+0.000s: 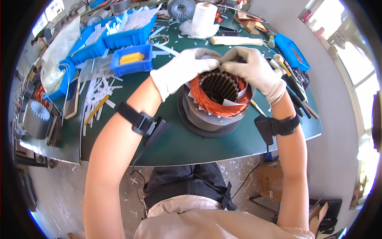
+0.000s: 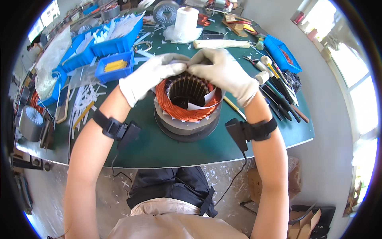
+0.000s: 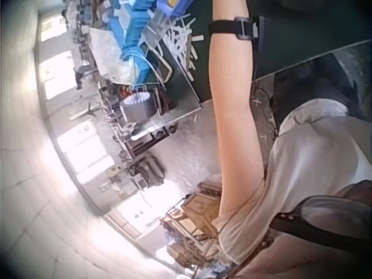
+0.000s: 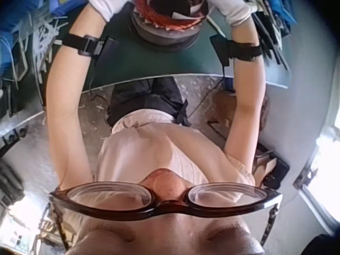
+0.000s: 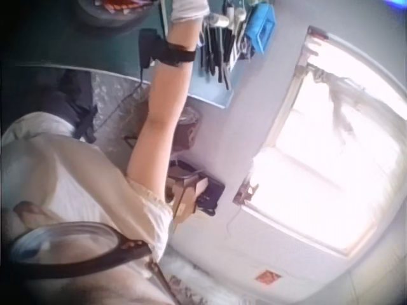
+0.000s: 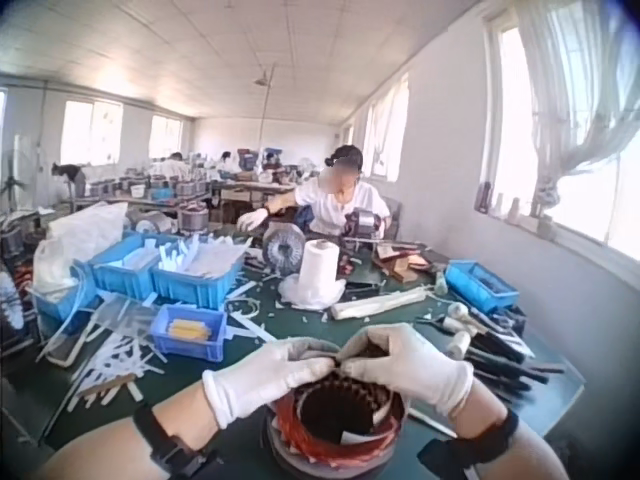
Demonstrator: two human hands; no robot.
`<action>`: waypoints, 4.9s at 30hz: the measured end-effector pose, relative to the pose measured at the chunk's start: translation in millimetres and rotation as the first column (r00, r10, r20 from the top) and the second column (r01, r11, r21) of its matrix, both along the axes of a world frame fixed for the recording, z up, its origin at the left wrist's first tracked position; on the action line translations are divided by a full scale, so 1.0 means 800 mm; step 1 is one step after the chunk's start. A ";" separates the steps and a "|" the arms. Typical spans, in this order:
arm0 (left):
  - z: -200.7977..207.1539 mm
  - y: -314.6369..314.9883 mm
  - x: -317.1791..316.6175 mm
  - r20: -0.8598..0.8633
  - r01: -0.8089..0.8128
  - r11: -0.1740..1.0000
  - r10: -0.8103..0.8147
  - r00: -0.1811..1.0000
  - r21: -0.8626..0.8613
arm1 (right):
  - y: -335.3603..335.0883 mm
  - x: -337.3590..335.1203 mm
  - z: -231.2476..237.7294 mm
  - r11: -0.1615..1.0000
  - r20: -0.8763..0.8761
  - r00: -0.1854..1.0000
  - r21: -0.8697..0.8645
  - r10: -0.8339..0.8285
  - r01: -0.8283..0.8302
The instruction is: Assembling and winding an electric motor stator by inserting insulation strips and trimming wire.
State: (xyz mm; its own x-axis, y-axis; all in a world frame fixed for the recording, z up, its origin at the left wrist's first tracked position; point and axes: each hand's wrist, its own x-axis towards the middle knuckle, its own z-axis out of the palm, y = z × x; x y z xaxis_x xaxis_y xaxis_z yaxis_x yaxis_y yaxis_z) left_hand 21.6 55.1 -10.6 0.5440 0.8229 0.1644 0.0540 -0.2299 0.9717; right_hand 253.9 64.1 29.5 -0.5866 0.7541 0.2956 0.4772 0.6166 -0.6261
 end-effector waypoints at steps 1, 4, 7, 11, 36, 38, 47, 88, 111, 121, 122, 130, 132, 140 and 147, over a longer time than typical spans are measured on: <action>0.000 -0.005 -0.003 0.076 0.038 0.999 -0.039 0.996 0.022 | -0.002 0.027 -0.003 0.989 -0.253 0.967 -0.147 -0.039 0.002; -0.003 -0.016 -0.011 0.239 0.069 0.986 -0.031 0.970 -0.150 | 0.031 0.104 -0.023 0.847 -0.444 0.721 -0.292 -0.532 0.445; -0.012 -0.024 -0.009 0.399 0.143 0.949 -0.020 0.917 -0.280 | 0.041 0.165 -0.069 0.512 0.337 0.410 0.317 -0.847 0.798; -0.025 -0.040 -0.005 0.339 0.019 0.978 0.054 0.939 -0.208 | 0.034 0.178 -0.126 0.572 0.430 0.420 0.329 -0.800 0.752; -0.025 -0.090 0.051 0.386 -0.413 0.904 0.423 0.819 -0.114 | -0.243 -0.048 -0.093 0.758 -0.034 0.912 0.543 -0.408 0.360; -0.022 -0.091 0.049 0.353 -0.403 0.904 0.427 0.833 -0.144 | -0.240 -0.052 -0.096 0.721 -0.035 0.901 0.586 -0.433 0.370; -0.025 -0.070 0.033 0.315 -0.336 0.938 0.346 0.884 -0.089 | -0.243 -0.050 -0.082 0.749 -0.046 0.892 0.526 -0.449 0.404; -0.014 -0.102 0.055 0.291 -0.500 0.866 0.482 0.827 -0.013 | -0.188 -0.025 -0.056 0.655 -0.108 0.937 0.688 -0.333 0.313; 0.031 -0.059 -0.013 -0.398 -0.478 0.759 0.644 0.653 0.443 | -0.021 -0.011 -0.026 0.979 -0.227 0.969 -0.197 -0.102 0.057; 0.048 -0.029 -0.009 -0.477 -0.372 0.833 0.543 0.691 0.409 | -0.021 -0.017 -0.038 0.962 -0.337 0.919 -0.241 -0.206 0.127; 0.047 -0.028 -0.012 -0.477 -0.357 0.837 0.534 0.698 0.415 | -0.022 -0.017 -0.038 0.950 -0.353 0.905 -0.278 -0.238 0.141; 0.048 -0.031 -0.014 -0.494 -0.291 0.812 0.549 0.674 0.505 | -0.019 -0.017 -0.042 0.966 -0.342 0.913 -0.208 -0.220 0.155; 0.052 -0.034 -0.009 -0.447 -0.363 0.835 0.533 0.719 0.413 | -0.020 -0.017 -0.043 0.943 -0.350 0.903 -0.299 -0.251 0.146; 0.045 -0.032 -0.003 -0.431 -0.389 0.787 0.597 0.677 0.480 | -0.020 -0.017 -0.039 0.918 -0.348 0.894 -0.368 -0.282 0.146; 0.030 -0.031 -0.011 -0.437 -0.269 0.670 0.685 0.583 0.691 | -0.017 -0.017 -0.039 0.968 -0.343 0.921 -0.225 -0.185 0.110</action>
